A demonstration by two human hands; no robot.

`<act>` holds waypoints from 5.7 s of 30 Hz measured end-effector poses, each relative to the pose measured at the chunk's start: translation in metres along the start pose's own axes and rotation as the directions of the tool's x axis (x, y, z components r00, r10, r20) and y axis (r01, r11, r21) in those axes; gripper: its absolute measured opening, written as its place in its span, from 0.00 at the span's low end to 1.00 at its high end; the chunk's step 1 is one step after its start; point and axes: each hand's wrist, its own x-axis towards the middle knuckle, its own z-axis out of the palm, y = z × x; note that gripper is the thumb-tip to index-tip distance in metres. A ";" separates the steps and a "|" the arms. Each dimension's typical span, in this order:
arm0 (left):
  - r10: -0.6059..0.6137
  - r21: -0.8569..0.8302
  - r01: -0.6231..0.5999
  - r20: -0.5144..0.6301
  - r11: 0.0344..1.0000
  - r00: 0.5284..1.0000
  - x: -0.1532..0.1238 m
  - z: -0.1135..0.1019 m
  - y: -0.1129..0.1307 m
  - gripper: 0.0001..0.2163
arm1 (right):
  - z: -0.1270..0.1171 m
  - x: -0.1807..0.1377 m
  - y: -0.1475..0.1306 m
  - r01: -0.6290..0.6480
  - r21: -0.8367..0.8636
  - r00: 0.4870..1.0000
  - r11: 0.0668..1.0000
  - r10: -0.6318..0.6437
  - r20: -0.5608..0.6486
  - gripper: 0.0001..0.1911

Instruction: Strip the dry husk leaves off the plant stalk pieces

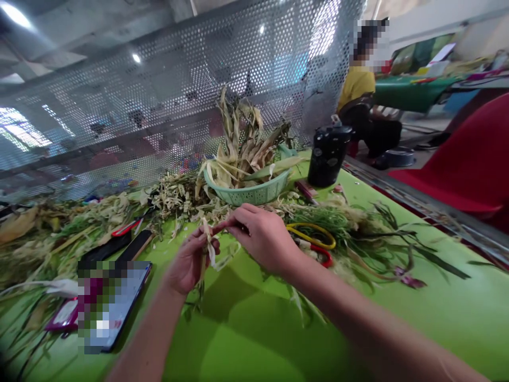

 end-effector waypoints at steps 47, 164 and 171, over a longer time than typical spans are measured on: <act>-0.003 0.613 -0.031 0.055 0.789 0.999 0.001 -0.004 -0.013 0.07 | -0.003 0.005 0.001 0.139 -0.081 0.935 0.987 -0.104 0.338 0.06; 0.486 0.928 -0.366 0.291 0.065 0.824 -0.009 0.005 -0.030 0.18 | 0.045 -0.009 0.016 -0.439 0.474 0.898 0.764 0.383 0.214 0.10; 0.439 0.929 -0.370 0.329 0.008 0.836 -0.009 0.006 -0.032 0.19 | 0.040 -0.007 0.017 -0.491 0.523 0.869 0.697 0.437 0.233 0.08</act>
